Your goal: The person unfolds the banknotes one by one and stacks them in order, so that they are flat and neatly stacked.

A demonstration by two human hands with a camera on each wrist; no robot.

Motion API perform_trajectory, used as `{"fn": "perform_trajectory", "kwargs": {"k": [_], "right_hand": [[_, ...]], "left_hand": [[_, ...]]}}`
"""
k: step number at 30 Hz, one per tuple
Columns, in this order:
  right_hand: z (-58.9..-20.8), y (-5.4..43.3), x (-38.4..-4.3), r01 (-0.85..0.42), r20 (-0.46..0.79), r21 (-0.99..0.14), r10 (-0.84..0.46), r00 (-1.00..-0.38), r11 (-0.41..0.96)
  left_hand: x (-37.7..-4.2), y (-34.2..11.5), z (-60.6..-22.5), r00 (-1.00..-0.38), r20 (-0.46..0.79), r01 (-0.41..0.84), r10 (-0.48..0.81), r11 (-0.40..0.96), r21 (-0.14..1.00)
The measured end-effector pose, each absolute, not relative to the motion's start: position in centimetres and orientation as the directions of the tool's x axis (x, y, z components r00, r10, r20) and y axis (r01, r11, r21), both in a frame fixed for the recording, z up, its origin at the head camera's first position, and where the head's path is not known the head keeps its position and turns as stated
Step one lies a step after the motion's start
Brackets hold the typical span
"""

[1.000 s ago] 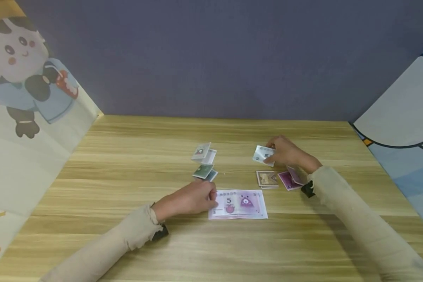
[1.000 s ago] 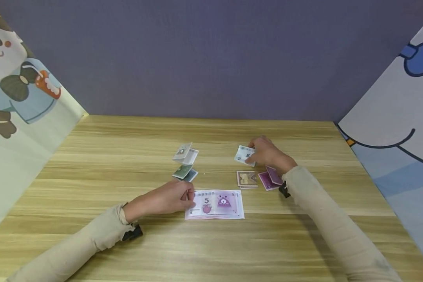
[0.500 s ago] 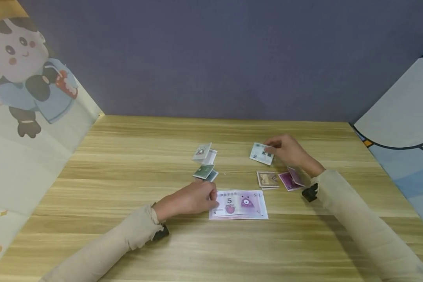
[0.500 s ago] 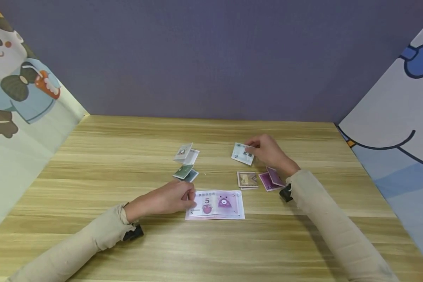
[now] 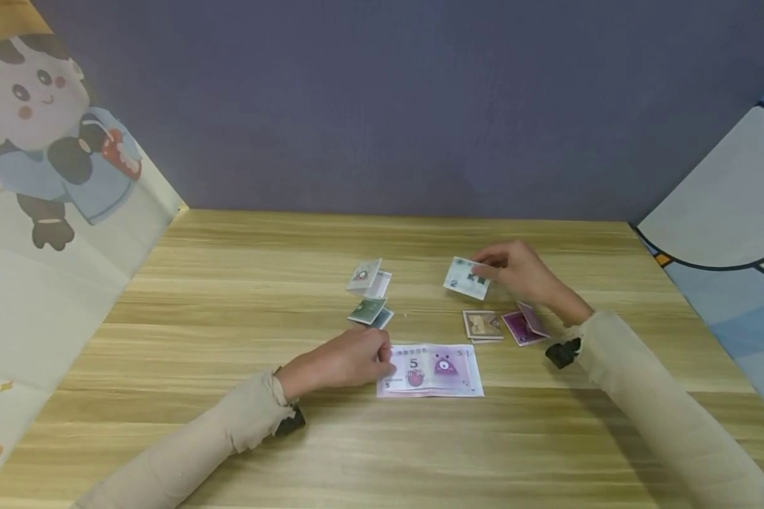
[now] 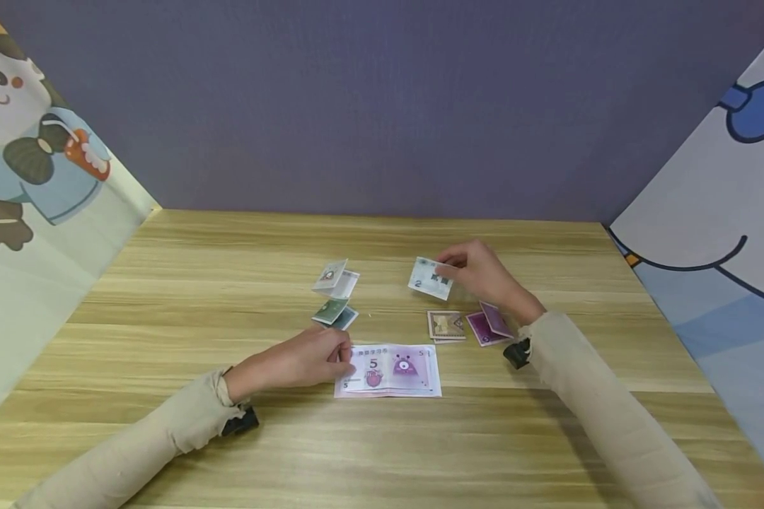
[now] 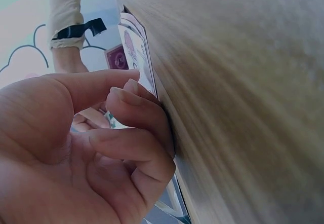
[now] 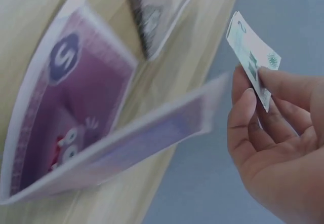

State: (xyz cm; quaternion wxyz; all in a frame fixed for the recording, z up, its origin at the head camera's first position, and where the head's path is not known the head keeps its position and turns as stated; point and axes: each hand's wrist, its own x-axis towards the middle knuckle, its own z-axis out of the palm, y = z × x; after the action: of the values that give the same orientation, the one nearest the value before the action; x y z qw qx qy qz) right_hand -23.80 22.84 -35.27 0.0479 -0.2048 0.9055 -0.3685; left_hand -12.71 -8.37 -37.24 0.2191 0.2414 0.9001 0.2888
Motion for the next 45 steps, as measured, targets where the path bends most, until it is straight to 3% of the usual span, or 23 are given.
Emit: {"fn": "perform_trajectory", "kwargs": {"k": [6,17,34,45], "right_hand": [[-34.4,21.7,-22.6,-0.418,0.123,-0.701,-0.479,-0.869,0.577],[-33.8,19.8,-20.1,-0.408,0.104,-0.731,-0.502,-0.859,0.547],[-33.3,17.0,-16.0,-0.392,0.075,-0.781,-0.551,-0.831,0.486],[-33.8,17.4,-15.1,-0.314,0.059,-0.87,-0.554,-0.831,0.379]], "left_hand": [[-12.7,-8.4,-37.1,-0.791,-0.245,0.318,0.561,0.718,0.619],[-12.7,-8.4,-36.8,-0.8,-0.188,0.347,0.57,0.695,0.629],[-13.6,-8.2,-36.1,-0.814,0.164,0.457,0.558,0.44,0.773],[-13.2,-8.3,-35.9,-0.781,0.24,0.511,0.576,0.37,0.776]]}}
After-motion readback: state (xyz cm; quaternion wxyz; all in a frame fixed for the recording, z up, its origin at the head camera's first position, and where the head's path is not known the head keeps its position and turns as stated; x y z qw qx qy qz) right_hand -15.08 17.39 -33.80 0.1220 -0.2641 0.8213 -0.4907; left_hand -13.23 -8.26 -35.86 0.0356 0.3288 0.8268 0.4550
